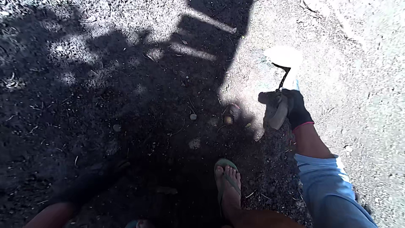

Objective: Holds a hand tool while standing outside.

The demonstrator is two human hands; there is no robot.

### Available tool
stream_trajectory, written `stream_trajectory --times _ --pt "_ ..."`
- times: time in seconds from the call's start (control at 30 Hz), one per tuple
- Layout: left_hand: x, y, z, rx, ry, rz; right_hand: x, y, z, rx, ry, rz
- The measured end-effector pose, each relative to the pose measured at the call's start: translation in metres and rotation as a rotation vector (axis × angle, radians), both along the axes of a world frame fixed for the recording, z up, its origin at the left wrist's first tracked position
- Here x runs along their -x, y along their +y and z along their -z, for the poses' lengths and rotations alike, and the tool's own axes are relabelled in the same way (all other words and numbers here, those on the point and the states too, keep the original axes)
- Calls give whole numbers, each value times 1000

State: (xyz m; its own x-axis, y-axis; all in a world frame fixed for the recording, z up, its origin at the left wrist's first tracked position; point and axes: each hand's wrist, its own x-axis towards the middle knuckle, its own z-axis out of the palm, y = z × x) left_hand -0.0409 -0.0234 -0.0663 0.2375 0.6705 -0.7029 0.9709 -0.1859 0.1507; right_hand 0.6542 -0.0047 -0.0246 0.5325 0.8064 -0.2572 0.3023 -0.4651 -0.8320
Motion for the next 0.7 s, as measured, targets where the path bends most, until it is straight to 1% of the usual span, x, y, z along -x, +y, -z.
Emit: stream_trajectory --times 0.03,0.07,0.13,0.2,0.23,0.27,0.3,0.37,0.4,0.43,0.47,0.5,0.53,0.57,0.67,0.7 --pt "2 -1 2 -6 6 2 -1 5 -1 48 -107 -13" --pt "2 0 2 -9 6 3 -2 13 6 31 -173 35" --pt "-1 0 0 -18 -17 -3 4 32 13 -71 -132 138" --pt "-6 0 -7 -25 -27 0 -8 47 24 -84 -33 118" --pt "-9 1 -12 -24 -22 -5 -18 50 23 -74 11 81" --pt "-10 1 -13 -19 -16 -16 -24 52 11 -64 55 64" --pt "-11 1 -13 -12 -11 -24 -25 53 -3 -64 99 91" --pt "-10 0 -9 -9 -11 -22 -18 48 -12 -165 117 209" --pt "-10 2 -8 -14 -14 -18 -11 46 -11 -204 113 244" --pt "-9 3 -7 -20 -14 -18 -10 46 -4 -198 85 242" --pt "-7 4 -4 -21 -14 -18 -14 43 6 -116 37 179" --pt "-4 5 0 -27 -12 -11 -22 38 16 4 -35 71" --pt "-2 6 2 -31 -9 -10 -30 32 20 76 -104 -3" --pt "-2 6 3 -30 -10 -19 -33 29 17 69 -113 -1" --pt "0 3 5 -22 -3 -28 -26 26 10 -148 121 205" --pt "-1 3 6 -25 -6 -31 -18 28 10 -199 133 258"
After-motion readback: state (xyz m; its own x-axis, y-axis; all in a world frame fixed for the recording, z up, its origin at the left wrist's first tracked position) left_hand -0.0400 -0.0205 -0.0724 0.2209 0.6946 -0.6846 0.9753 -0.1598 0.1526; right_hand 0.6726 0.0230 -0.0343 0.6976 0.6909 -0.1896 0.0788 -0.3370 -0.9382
